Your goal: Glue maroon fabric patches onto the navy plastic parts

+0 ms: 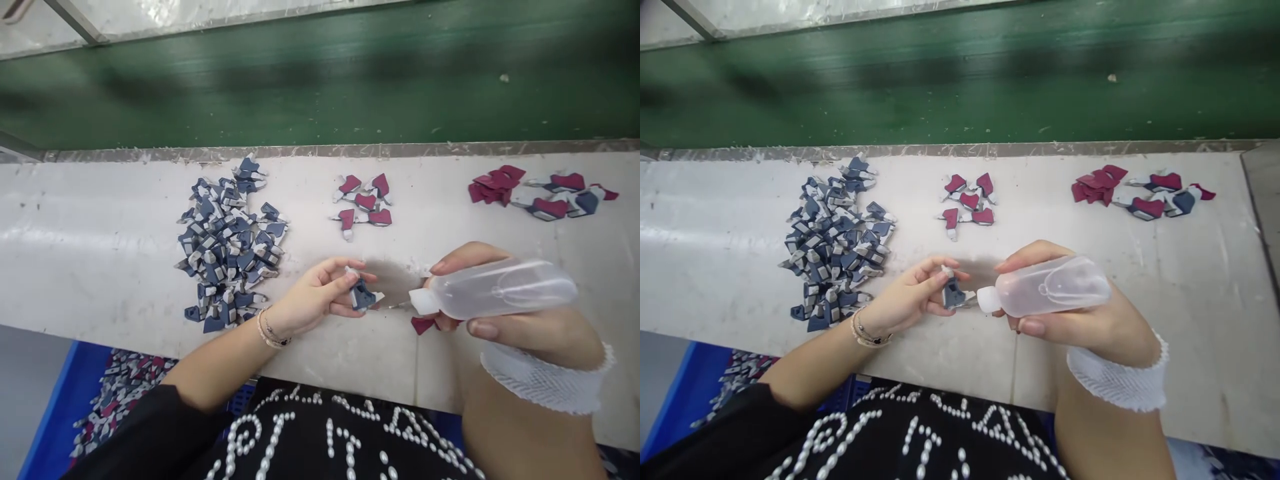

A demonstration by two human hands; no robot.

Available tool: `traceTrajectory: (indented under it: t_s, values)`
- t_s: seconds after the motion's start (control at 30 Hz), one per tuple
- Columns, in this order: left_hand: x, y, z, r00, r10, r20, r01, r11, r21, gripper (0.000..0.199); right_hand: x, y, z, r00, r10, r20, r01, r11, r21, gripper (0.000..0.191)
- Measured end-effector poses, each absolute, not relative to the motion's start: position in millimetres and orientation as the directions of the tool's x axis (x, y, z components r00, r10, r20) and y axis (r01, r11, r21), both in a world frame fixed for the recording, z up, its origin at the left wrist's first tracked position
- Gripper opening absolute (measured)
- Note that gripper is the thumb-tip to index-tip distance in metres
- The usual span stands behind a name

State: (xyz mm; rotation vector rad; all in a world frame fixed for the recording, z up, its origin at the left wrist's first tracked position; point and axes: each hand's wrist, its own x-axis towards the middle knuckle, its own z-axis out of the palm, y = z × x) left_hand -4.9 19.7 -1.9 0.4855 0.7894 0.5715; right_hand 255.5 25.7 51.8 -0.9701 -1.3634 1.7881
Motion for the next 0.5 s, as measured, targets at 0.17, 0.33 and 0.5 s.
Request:
traceTrajectory:
  t_s: [0.17, 0.33, 0.5]
  values:
    - [-5.1, 16.5, -3.5, 0.602, 0.718, -0.35, -0.312, 0.615, 0.724, 0.061, 253.4, 21.7, 55.2, -0.454, 0.864, -0.215, -0.015, -0.249, -0.968, 0.033]
    - [-0.5, 6.5, -0.8, 0.525, 0.809, -0.264, -0.265, 0.451, 0.852, 0.058, 230.5, 7.2, 70.0, -0.179, 0.938, -0.296, 0.171, -0.266, -0.949, 0.036]
    - [1.5, 4.4, 4.3, 0.513, 0.825, -0.238, -0.227, 0.398, 0.889, 0.049, 216.7, -3.8, 72.9, -0.137, 0.976, -0.169, 0.374, -0.107, -0.921, 0.03]
